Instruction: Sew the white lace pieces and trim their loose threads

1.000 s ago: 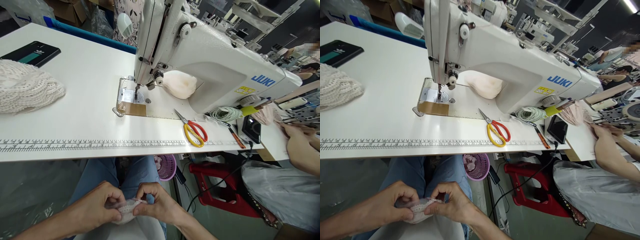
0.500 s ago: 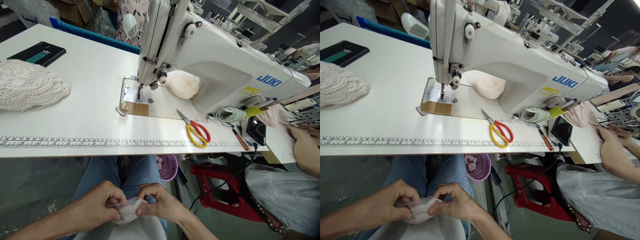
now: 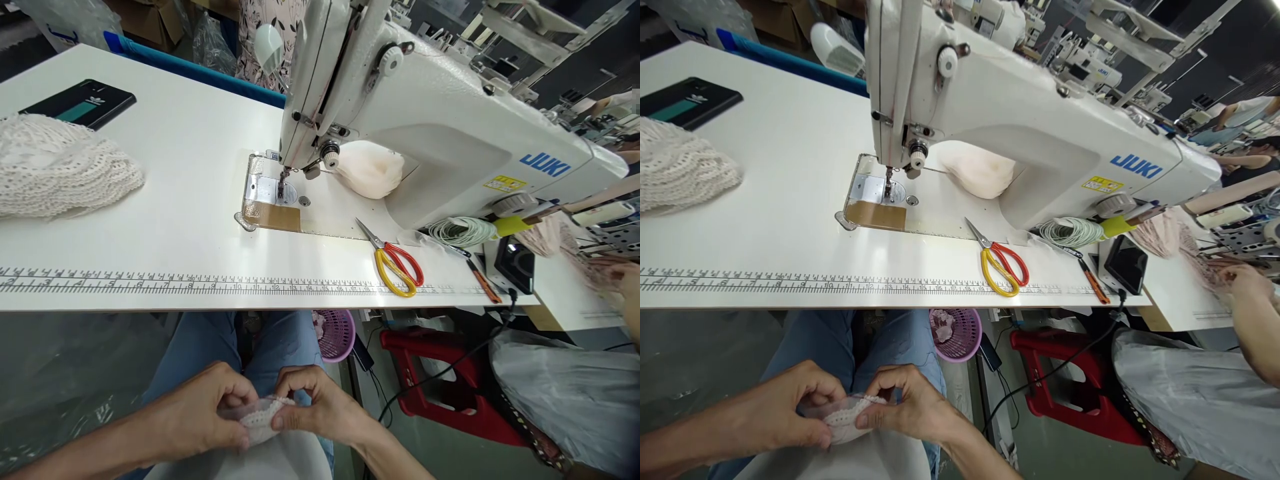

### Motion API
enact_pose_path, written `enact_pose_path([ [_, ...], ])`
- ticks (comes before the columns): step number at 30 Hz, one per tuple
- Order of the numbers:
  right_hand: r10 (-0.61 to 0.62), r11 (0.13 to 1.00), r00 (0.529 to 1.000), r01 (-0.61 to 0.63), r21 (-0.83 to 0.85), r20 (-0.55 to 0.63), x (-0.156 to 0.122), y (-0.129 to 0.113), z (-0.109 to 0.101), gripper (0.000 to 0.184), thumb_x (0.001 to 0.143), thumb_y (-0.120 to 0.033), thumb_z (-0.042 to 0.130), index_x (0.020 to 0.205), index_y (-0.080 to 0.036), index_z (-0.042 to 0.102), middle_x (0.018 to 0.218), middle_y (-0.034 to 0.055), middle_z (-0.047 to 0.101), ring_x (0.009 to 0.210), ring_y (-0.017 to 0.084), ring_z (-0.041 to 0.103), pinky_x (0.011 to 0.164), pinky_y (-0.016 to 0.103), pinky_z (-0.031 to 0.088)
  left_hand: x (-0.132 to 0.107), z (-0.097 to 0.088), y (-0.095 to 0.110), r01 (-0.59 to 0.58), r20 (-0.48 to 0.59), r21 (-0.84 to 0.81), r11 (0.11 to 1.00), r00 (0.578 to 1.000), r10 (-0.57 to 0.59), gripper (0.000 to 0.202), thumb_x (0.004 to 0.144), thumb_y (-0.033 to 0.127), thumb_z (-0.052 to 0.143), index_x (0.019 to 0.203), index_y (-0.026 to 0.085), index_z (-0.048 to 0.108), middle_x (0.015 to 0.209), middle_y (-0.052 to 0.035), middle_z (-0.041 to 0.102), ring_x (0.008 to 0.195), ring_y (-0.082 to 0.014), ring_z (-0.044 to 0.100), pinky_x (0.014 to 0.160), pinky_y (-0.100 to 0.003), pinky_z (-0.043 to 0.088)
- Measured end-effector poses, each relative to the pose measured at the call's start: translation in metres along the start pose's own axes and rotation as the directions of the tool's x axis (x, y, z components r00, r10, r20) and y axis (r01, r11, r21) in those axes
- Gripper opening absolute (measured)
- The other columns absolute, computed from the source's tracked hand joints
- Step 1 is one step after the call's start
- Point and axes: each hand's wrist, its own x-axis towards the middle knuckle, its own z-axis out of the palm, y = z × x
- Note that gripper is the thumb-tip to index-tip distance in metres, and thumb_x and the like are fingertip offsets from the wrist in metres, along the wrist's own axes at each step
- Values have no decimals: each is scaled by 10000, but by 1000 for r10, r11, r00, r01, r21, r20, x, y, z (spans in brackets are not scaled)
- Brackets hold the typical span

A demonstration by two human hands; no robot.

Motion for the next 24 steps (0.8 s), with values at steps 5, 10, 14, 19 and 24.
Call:
enact_pose_path([
  [5, 4, 1000, 1000, -3, 6, -7, 1, 3, -2, 349, 655, -466, 789, 705, -135, 691, 706, -7, 555, 656, 108, 439, 613, 254, 303, 1, 1, -2, 4, 9, -77, 997, 1000, -3, 158, 584, 183, 576, 712, 149, 662, 622, 37, 577, 635, -144, 495, 567, -211, 304],
  [10, 4, 1000, 1000, -4, 30, -11, 2, 3, -6, 308, 669, -421, 789, 727, -134, 694, 763, 9, 579, 706, 122, 488, 659, 258, 345, 1, 0, -3, 14, 17, -140, 990, 1000, -12, 182, 578, 159, 552, 718, 150, 670, 626, 37, 600, 627, -135, 514, 570, -204, 318],
  [14, 33, 990, 999, -34, 135, 12, 3, 4, -7, 283, 652, -376, 803, 725, -131, 681, 794, 21, 604, 735, 126, 519, 685, 255, 380, 1, 0, -1, -4, -1, -101, 995, 1000, 3, 183, 569, 148, 578, 716, 144, 686, 610, 37, 587, 607, -129, 509, 564, -202, 338],
  [19, 87, 975, 996, -91, 204, 31, 3, 9, -7, 353, 649, -430, 797, 758, -127, 654, 731, 9, 596, 681, 108, 511, 658, 245, 398, -2, 0, 1, -22, -7, 8, 1000, 1000, 22, 162, 575, 187, 625, 721, 156, 689, 626, 38, 558, 641, -145, 497, 583, -213, 345],
  [24, 112, 964, 993, -116, 240, 31, 1, 16, -8, 426, 624, -485, 804, 753, -123, 620, 701, -8, 577, 623, 76, 478, 621, 219, 382, -1, 2, -4, -29, -41, 149, 988, 999, 35, 138, 584, 266, 673, 633, 182, 575, 670, 52, 461, 686, -148, 434, 610, -224, 311],
])
